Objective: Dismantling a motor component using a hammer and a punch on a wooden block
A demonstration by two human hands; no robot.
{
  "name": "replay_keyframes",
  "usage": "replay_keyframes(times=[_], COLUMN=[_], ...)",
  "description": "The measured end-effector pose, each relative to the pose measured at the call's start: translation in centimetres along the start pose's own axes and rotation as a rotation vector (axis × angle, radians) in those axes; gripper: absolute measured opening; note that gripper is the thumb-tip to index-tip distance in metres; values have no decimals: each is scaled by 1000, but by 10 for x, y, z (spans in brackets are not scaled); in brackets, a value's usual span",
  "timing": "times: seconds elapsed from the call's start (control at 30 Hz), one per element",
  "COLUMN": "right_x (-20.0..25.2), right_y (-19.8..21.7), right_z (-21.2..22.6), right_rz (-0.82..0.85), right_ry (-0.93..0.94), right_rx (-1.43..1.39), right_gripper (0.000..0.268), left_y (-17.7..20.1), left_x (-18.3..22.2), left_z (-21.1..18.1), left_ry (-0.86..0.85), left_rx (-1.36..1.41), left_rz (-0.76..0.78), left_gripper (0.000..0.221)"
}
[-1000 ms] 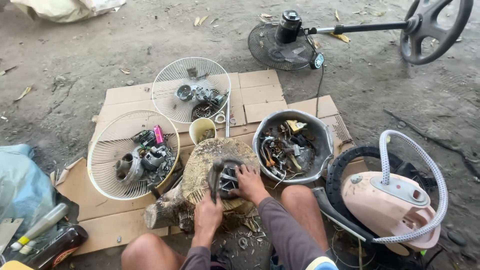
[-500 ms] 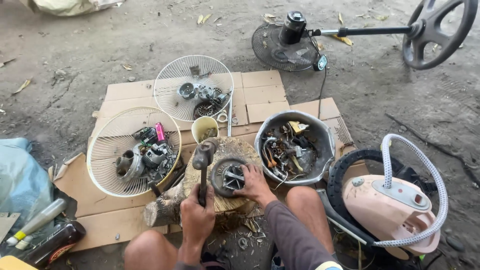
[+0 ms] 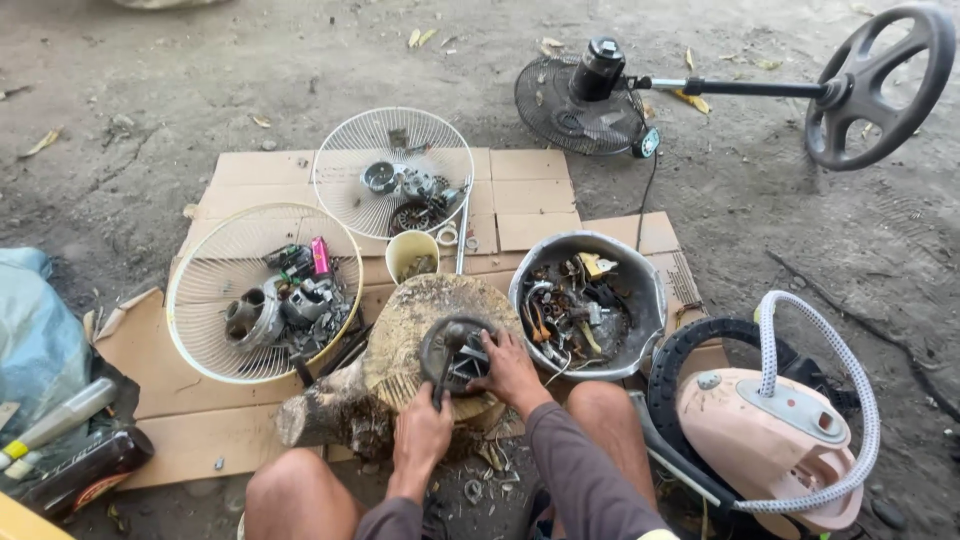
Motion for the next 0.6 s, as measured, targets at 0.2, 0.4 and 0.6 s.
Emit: replay_keyframes(times=[0.2,0.4,0.6], right_x=[-3,-5,-4], right_y=[5,0,-1], right_z=[4,14,14], right_rz=[123,36,1], right_ry=[-14,-25,18], right_rx=[-70,-105,-56], right_gripper=[113,113,109], left_y=[53,174,220], left_x=[35,104,137], left_z=[-51,-180,-251], left_ry=[-116,-723,-1010], left_rx=[237,585,855], left_rz=[-71,-423,-676], left_gripper=[21,11,62])
Point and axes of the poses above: each hand's wrist, its own x-axis away from the middle knuckle, its own y-axis out of the back of the hand, z = x × y, the point moved 2 cm from there along -x, towards the middle knuckle, and after that the axes turned 2 degrees about z, right-handed, at the moved point
